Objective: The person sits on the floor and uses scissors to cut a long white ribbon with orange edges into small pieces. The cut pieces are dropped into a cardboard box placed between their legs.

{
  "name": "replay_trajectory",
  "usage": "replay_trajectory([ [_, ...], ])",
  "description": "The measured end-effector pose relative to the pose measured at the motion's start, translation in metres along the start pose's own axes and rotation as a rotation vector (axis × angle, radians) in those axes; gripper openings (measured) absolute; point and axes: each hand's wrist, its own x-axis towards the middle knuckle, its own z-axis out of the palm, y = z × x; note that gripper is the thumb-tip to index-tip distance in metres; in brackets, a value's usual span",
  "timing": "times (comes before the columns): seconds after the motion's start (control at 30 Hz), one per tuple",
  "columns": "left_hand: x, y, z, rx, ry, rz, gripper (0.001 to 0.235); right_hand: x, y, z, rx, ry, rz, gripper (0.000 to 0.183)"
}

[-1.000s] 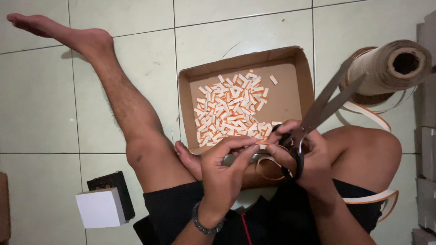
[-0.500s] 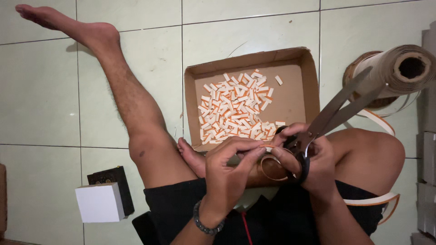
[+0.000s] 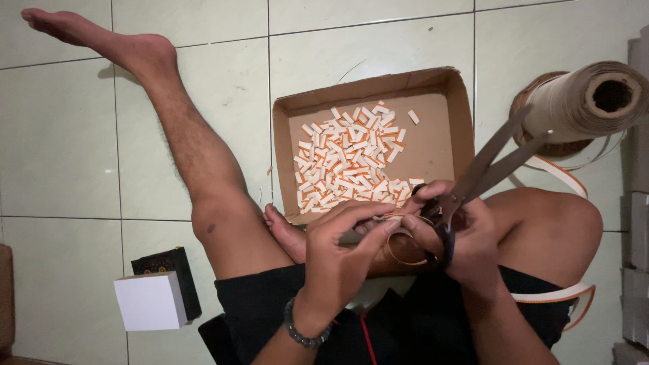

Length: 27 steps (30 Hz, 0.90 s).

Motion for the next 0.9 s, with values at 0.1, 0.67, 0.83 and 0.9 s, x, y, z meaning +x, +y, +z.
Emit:
replay_trajectory([
  [0.1, -0.0005, -0.0039, 0.0000, -0.006, -0.014, -0.054, 0.010, 0.0003, -0.0046, 0.0046, -0.084, 0.033, 0.025, 0.041],
  [0.67, -0.0045, -0.0054, -0.0016, 0.011, 0.028, -0.011, 0.007, 0.0004, -0.0076, 0.0046, -0.106, 0.007, -0.053, 0.039],
  [0.83, -0.0063, -0.0087, -0.0011, 0.006, 0.030, -0.017, 0.007, -0.0011, -0.0021, 0.0026, -0.081, 0.004, -0.061, 0.042],
  [0.9, -0.0067, -0.0090, -0.0014, 0.011, 0.020, -0.039, 0.007, -0.0010, -0.0012, 0.0013, -0.102, -0.011, -0.066, 0.040],
])
